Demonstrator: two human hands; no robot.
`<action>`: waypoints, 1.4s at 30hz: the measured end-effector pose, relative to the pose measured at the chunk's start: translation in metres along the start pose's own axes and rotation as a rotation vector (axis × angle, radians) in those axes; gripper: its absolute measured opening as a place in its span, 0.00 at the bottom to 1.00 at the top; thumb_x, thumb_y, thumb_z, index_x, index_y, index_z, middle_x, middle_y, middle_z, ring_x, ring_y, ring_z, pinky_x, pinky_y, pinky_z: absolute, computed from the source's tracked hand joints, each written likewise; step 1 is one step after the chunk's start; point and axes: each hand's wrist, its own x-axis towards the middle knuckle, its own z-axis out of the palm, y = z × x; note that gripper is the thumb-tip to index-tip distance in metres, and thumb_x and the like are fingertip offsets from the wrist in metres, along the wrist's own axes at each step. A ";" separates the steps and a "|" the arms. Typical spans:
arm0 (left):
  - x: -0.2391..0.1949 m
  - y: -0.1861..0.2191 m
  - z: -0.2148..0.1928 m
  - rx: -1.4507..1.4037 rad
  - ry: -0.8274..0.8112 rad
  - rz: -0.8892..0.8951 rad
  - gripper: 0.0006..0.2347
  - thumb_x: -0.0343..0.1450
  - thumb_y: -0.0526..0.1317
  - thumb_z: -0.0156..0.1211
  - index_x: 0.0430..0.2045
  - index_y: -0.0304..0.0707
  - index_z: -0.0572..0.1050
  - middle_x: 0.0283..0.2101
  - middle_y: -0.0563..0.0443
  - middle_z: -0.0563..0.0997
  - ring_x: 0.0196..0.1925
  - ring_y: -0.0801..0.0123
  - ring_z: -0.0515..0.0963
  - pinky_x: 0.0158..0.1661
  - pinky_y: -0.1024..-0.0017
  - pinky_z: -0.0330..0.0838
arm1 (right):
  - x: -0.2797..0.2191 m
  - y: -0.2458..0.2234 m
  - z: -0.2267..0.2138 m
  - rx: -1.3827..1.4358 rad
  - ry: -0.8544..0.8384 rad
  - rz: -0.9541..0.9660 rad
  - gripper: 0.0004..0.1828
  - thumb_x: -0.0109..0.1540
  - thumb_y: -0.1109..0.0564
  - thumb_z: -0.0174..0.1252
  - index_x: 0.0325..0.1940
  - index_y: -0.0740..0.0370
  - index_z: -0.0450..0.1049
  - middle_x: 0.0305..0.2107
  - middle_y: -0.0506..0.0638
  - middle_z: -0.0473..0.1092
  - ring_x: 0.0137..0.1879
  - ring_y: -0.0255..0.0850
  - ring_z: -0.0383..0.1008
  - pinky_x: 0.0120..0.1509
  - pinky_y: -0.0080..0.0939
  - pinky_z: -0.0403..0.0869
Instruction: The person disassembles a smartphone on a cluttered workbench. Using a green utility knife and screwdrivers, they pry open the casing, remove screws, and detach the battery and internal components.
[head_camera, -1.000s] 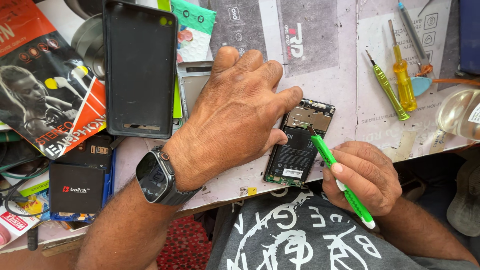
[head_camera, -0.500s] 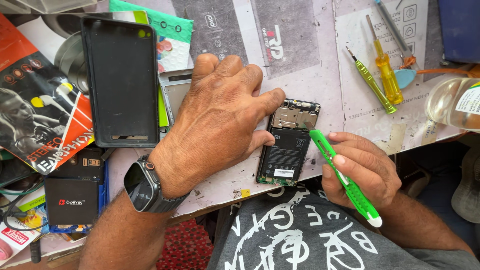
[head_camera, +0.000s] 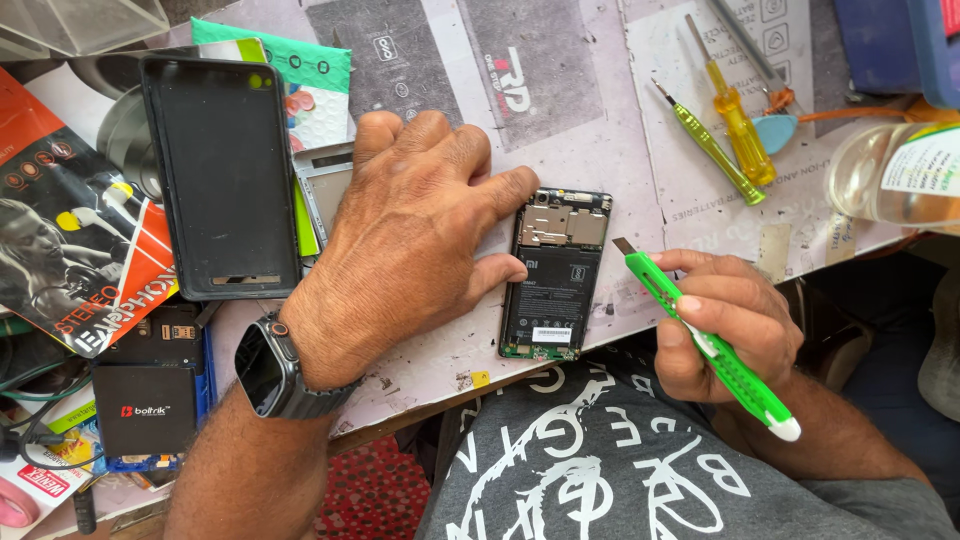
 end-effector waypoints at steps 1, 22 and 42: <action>0.000 0.000 0.000 0.011 0.007 0.006 0.25 0.56 0.51 0.78 0.45 0.46 0.82 0.36 0.52 0.77 0.46 0.59 0.72 0.51 0.54 0.56 | 0.000 0.000 0.001 -0.003 0.008 -0.003 0.14 0.64 0.64 0.55 0.52 0.66 0.62 0.34 0.57 0.70 0.35 0.44 0.75 0.48 0.55 0.85; -0.001 0.003 0.003 0.048 0.013 0.002 0.25 0.56 0.52 0.78 0.46 0.47 0.82 0.37 0.52 0.77 0.46 0.59 0.72 0.53 0.55 0.56 | -0.001 0.006 0.011 -0.040 0.134 -0.087 0.15 0.65 0.65 0.56 0.52 0.67 0.62 0.35 0.59 0.70 0.35 0.47 0.77 0.46 0.51 0.85; 0.003 0.003 0.002 -0.021 -0.001 -0.012 0.29 0.55 0.56 0.78 0.48 0.46 0.81 0.34 0.51 0.75 0.43 0.59 0.71 0.49 0.55 0.56 | -0.003 0.005 0.013 -0.063 0.164 -0.068 0.15 0.66 0.66 0.57 0.54 0.67 0.62 0.36 0.60 0.70 0.35 0.45 0.77 0.44 0.48 0.83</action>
